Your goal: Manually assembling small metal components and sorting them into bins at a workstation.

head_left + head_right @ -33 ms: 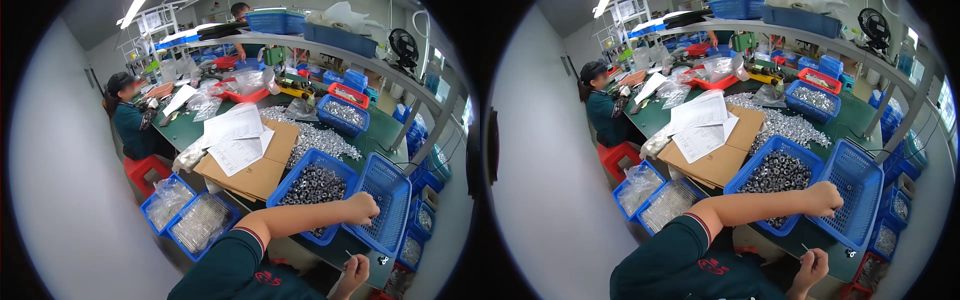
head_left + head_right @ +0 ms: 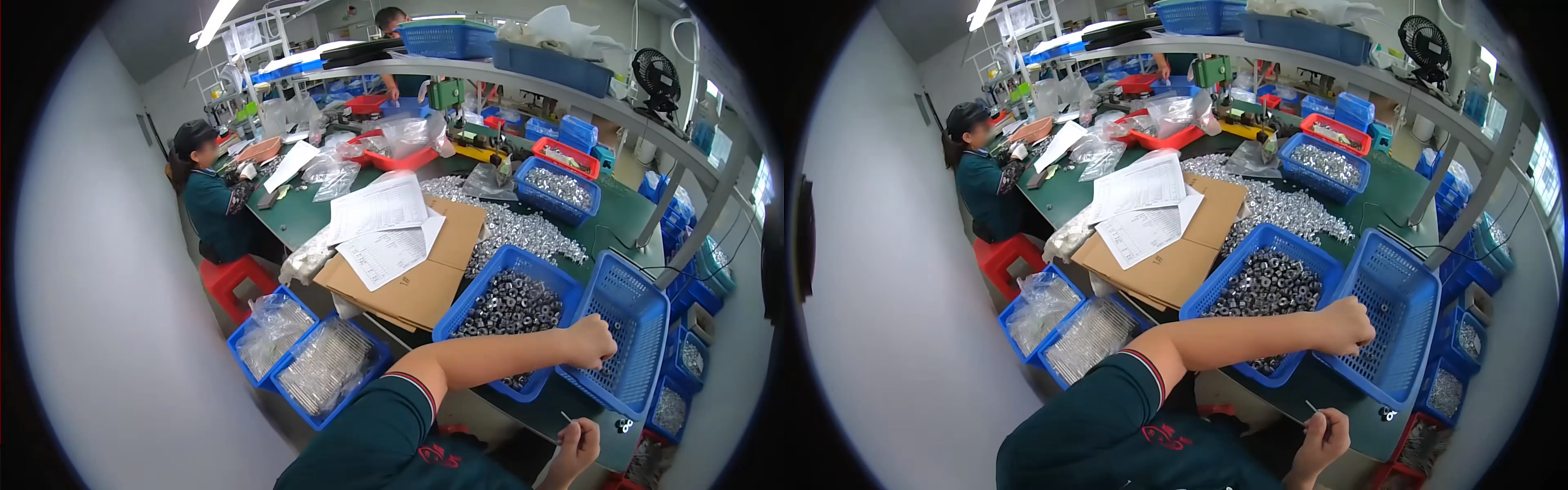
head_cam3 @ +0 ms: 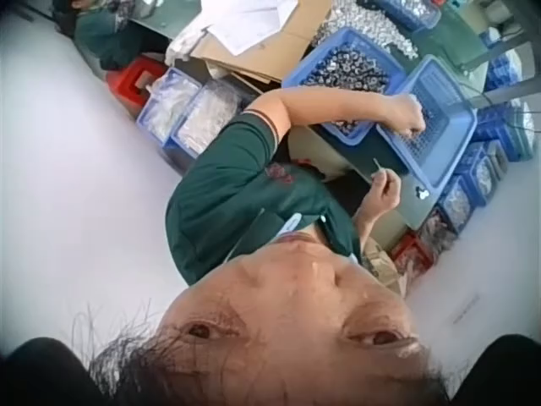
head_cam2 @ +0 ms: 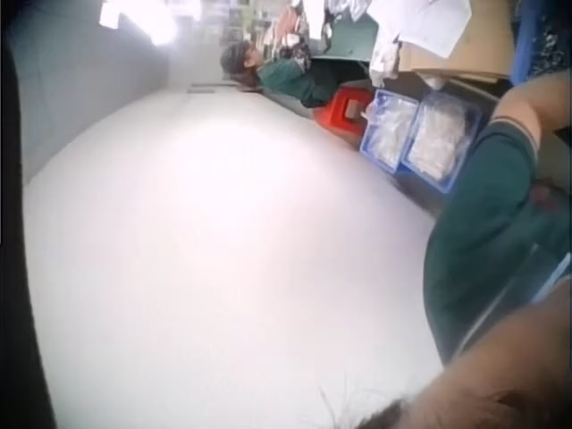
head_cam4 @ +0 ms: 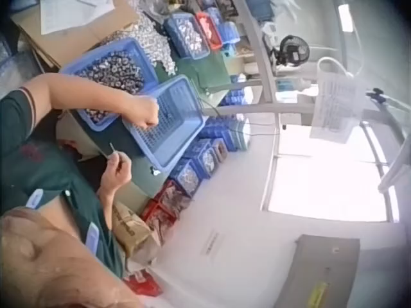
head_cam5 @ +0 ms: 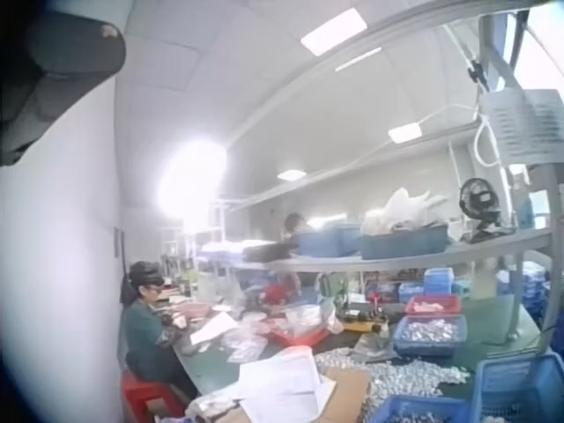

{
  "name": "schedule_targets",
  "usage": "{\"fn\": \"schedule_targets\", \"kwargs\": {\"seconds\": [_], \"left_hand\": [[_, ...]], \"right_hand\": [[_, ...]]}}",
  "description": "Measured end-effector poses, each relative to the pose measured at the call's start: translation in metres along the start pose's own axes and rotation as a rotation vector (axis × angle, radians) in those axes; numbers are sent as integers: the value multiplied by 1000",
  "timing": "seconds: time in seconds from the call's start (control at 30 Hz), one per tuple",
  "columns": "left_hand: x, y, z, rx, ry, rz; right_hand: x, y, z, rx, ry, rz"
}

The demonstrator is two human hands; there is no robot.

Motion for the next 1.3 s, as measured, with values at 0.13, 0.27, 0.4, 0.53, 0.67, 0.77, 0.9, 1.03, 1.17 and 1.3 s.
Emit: {"fn": "schedule_targets", "kwargs": {"seconds": [0.13,0.27,0.4,0.53,0.67,0.77,0.9,1.03,1.17,1.3], "left_hand": [[67,-19,2,-127,-462,-184],[64,-20,15,-128,-386,-67],[-49,-30,41,-122,133,61],[-117,-92,121,-400,232,-26],[-74,-120,165,-542,-127,25],[-47,-103,167,-457,-293,52],[-28,-93,177,-403,-439,-116],[-31,-89,178,-478,-455,-131],[-21,-86,181,-459,-338,11],[-56,-80,187,-588,-206,90]], "right_hand": [[-12,-14,10,-3,15,68],[-13,-19,11,4,33,75],[4,-8,8,70,-71,22],[24,-7,7,50,-170,7],[37,5,6,73,-214,23],[42,4,6,58,-218,50],[50,-6,8,4,-252,90],[40,0,15,51,-211,113],[36,2,22,83,-202,122],[45,2,21,104,-249,99]]}}
Point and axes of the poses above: each hand's wrist, its own z-axis away from the middle knuckle, its own x-axis out of the palm, y = z × x, the point moved 10 cm from there along -z, towards the middle knuckle, and after that the axes turned 3 degrees about y, right-handed, at the moved point
